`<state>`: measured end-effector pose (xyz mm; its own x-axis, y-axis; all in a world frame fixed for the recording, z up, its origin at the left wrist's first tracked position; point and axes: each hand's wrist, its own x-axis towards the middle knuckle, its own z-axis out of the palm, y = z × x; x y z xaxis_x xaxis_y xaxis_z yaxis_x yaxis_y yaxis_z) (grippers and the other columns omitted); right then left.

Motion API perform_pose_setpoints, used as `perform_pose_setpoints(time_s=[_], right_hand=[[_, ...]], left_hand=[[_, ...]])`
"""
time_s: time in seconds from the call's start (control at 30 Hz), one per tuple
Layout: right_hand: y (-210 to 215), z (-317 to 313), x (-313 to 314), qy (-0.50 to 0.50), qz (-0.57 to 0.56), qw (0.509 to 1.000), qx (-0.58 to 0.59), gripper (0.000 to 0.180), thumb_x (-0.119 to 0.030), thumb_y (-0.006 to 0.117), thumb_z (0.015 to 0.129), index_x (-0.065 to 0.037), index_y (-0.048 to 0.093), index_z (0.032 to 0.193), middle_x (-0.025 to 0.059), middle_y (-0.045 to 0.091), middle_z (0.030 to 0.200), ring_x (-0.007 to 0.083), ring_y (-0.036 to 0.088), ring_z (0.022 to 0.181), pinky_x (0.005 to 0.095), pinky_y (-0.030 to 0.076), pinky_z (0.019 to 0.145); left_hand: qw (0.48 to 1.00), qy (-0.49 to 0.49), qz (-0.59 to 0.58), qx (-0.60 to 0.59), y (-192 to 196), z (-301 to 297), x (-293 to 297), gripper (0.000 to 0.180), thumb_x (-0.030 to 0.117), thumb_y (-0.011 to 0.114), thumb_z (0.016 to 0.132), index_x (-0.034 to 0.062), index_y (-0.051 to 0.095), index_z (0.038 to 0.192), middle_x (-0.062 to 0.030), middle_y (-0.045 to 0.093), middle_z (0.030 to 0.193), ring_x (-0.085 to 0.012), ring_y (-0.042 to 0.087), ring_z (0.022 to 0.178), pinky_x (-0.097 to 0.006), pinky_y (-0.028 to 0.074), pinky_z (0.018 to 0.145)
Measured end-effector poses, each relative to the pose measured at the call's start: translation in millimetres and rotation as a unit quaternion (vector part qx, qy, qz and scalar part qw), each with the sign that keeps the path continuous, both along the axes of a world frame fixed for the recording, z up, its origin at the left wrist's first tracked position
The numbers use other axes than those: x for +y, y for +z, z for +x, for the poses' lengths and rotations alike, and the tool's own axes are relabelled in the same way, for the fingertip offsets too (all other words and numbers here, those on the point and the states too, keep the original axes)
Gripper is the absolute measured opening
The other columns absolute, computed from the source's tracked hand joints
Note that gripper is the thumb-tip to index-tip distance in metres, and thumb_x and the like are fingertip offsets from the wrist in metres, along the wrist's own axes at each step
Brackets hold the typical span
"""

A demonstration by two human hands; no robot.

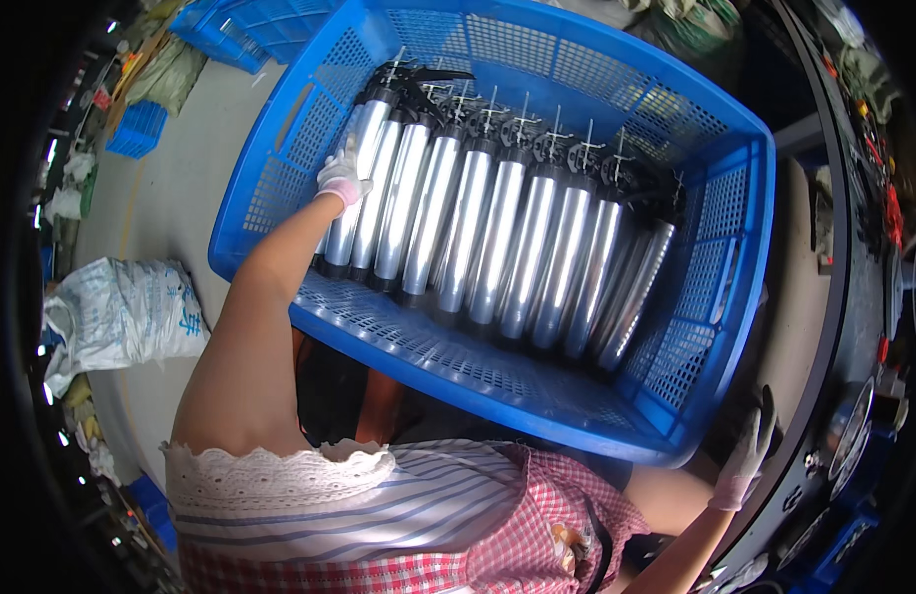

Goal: Assembling mechanical components into a manual grease gun or dispensing tool.

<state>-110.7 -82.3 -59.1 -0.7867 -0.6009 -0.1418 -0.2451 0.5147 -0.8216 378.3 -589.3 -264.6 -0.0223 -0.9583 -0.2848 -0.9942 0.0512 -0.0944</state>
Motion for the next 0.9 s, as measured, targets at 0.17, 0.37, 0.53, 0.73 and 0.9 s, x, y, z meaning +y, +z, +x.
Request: perform_pose_setpoints(time_s=[0.17, 0.37, 0.53, 0.73, 0.9], right_hand=[[13, 26, 17, -0.007, -0.022, 0.999, 0.022, 0.041, -0.016, 0.048, 0.100, -0.003, 0.047, 0.139, 0.0075, 0.057, 0.127, 0.0143, 0.052, 0.115, 0.0279, 0.040, 0.099], [57, 81, 94, 0.023, 0.078, 0.988, 0.131, 0.032, -0.004, 0.057, 0.082, 0.001, 0.062, 0.114, 0.0171, 0.065, 0.102, 0.0296, 0.064, 0.088, 0.0360, 0.050, 0.079], [47, 115, 165, -0.133, 0.056, 0.985, 0.090, 0.022, -0.001, 0.057, 0.078, 0.001, 0.065, 0.098, 0.0168, 0.066, 0.098, 0.0331, 0.064, 0.092, 0.0388, 0.048, 0.084], [5, 140, 197, -0.292, -0.086, 0.953, -0.001, 0.022, -0.003, 0.049, 0.084, 0.006, 0.064, 0.096, 0.0167, 0.066, 0.096, 0.0237, 0.063, 0.088, 0.0327, 0.049, 0.080], [-18, 124, 165, -0.276, -0.044, 0.956, -0.084, 0.023, -0.009, 0.055, 0.081, 0.001, 0.062, 0.100, 0.0128, 0.057, 0.092, 0.0225, 0.056, 0.084, 0.0310, 0.045, 0.078]], left_hand=[[0.999, -0.021, 0.000, -0.025, 13, 3, 8, 0.095, 0.040, 0.079, 0.071, 0.0129, 0.025, 0.146, -0.0141, 0.047, 0.139, -0.0327, 0.050, 0.125, -0.041, 0.043, 0.104], [0.903, -0.347, 0.204, -0.152, 37, -113, -33, 0.061, 0.050, 0.054, 0.088, -0.0010, 0.056, 0.122, -0.0209, 0.056, 0.123, -0.0325, 0.053, 0.118, -0.039, 0.042, 0.100], [0.731, -0.465, 0.291, 0.405, 203, -383, 210, 0.029, 0.025, 0.050, 0.097, 0.0000, 0.063, 0.094, -0.0019, 0.056, 0.070, -0.0081, 0.053, 0.062, -0.027, 0.044, 0.058], [0.475, -0.857, 0.160, -0.122, 109, -590, 355, 0.028, 0.021, 0.052, 0.085, 0.0039, 0.071, 0.097, -0.0181, 0.070, 0.094, -0.0358, 0.066, 0.091, -0.043, 0.052, 0.080], [0.307, -0.849, 0.167, -0.396, -45, -635, 374, 0.034, 0.022, 0.051, 0.091, 0.0065, 0.067, 0.117, -0.0126, 0.063, 0.125, -0.0276, 0.061, 0.114, -0.041, 0.050, 0.093]])
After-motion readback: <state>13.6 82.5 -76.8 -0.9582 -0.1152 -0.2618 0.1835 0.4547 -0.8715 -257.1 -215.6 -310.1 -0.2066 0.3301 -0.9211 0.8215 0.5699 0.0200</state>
